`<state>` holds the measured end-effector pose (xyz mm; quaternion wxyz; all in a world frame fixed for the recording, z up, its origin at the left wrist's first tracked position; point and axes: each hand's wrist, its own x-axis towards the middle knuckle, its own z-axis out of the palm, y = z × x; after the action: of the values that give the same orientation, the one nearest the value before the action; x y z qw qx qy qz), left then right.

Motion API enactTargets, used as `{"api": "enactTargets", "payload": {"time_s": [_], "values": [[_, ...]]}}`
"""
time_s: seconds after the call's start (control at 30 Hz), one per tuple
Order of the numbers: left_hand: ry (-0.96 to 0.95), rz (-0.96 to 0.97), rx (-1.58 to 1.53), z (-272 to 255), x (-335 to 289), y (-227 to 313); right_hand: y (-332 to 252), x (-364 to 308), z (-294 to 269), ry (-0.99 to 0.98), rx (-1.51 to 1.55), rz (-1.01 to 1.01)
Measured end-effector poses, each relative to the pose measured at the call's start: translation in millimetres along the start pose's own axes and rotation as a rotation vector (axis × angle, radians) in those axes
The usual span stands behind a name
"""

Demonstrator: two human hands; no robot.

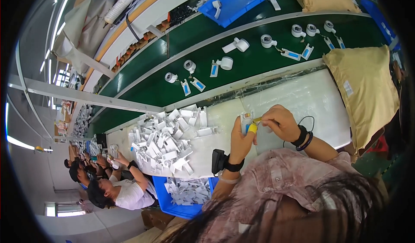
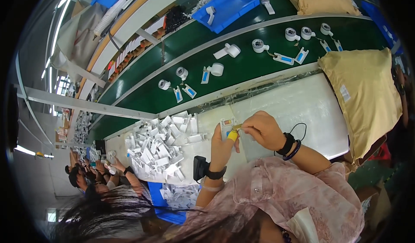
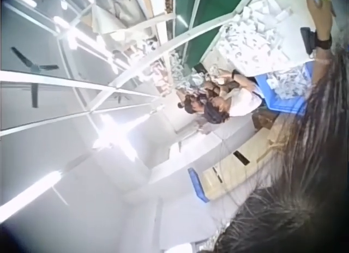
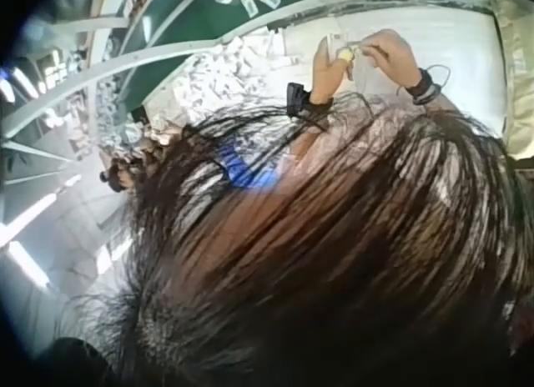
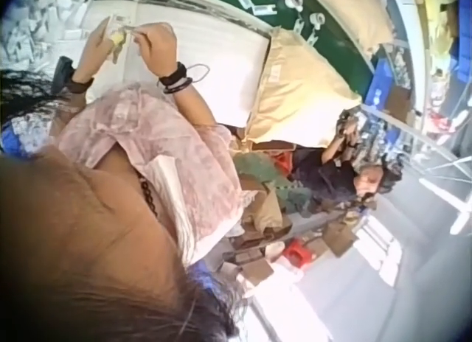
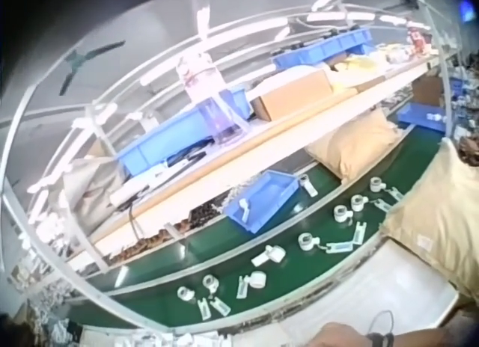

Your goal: The person picks up a white plastic housing and a battery, fits the battery into the housing, and presses a small circuit board into place. They then pick up a fan motor, insert it into the housing, and place the assembled unit onto a green conveyor belt.

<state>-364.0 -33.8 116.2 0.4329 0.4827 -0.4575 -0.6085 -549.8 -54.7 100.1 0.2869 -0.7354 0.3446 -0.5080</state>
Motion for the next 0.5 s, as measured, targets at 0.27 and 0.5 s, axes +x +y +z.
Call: {"api": "enactTargets", "payload": {"time_s": [0.27, 0.5], "values": [[-0.051, 0.049, 0.013, 18, -9, 8, -2, 1, 0, 0.090, 0.000, -0.133], [-0.041, 0.088, 0.119, 31, -10, 7, 2, -6, -8, 0.112, 0.000, -0.128]]}}
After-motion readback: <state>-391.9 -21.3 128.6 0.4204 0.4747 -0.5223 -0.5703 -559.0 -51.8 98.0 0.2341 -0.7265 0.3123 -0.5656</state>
